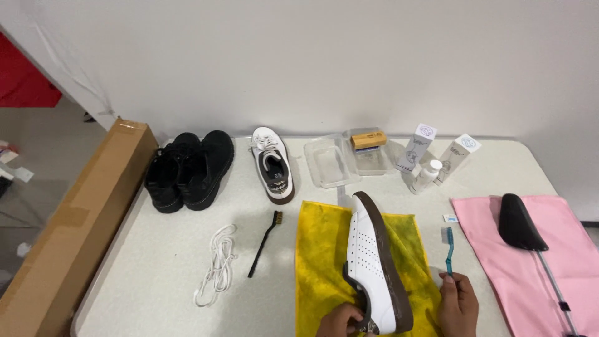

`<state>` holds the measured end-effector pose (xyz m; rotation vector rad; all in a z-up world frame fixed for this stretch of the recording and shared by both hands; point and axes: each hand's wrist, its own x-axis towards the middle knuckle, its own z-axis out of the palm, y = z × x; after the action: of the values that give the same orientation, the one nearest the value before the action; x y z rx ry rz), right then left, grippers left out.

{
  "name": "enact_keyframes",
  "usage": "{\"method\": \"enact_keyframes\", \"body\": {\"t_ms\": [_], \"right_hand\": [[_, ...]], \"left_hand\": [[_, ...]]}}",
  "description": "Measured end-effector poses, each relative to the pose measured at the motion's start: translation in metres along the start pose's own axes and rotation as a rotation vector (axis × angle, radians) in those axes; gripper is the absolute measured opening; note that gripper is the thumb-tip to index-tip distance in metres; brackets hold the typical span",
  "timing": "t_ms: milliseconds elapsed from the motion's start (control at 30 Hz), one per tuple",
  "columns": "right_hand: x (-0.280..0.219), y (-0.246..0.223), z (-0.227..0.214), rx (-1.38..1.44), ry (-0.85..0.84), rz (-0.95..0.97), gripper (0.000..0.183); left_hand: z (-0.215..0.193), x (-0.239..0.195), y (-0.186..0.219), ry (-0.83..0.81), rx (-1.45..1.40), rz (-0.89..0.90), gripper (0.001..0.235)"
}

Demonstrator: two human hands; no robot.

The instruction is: The person scrubs the upper and side panels of a white sneaker using a toothbrush. They repeatedly dip the toothbrush into a small container of liquid and continue scrubbing the shoe's surface while holding it over a yellow cloth.

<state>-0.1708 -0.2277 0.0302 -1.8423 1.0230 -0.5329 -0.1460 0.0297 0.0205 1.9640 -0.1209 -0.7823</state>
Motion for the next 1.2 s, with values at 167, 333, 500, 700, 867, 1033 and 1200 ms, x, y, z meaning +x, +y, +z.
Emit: {"method": "enact_keyframes", "body": {"t_ms": [167, 333, 500, 700, 867, 1033, 1200], "right_hand": [[0.008, 0.035, 0.008, 0.058, 0.049, -0.103, 0.019], [0.035, 0.014, 0.004, 0.039, 0.214, -0.325, 0.021], [0.1, -0.113, 0.032, -0.541, -0.116, -0.747, 0.036], [0.11, -0.242, 0.144, -1.17, -0.452, -0.774, 0.049], [0.179, -0.185, 0.235, -1.296, -0.049, -1.308, 0.032], [0.182, -0.192, 0.248, -1.383, -0.083, -1.29, 0.029], [0.156, -0.216, 0.229, -1.525, -0.424, -0.966, 0.026]], "left_hand": [[-0.063, -0.025, 0.055, -0.231, 0.107, 0.011, 0.024], [-0.116, 0.019, 0.08, 0.072, -0.087, 0.245, 0.02], [-0.116, 0.116, 0.096, 0.225, -0.078, 0.58, 0.049], [-0.094, 0.133, 0.099, 0.142, -0.041, 0.6, 0.045], [-0.095, 0.14, 0.09, 0.112, 0.025, 0.688, 0.049], [-0.101, 0.13, 0.1, 0.106, 0.037, 0.726, 0.056], [-0.106, 0.131, 0.103, 0.069, 0.038, 0.63, 0.052]]}}
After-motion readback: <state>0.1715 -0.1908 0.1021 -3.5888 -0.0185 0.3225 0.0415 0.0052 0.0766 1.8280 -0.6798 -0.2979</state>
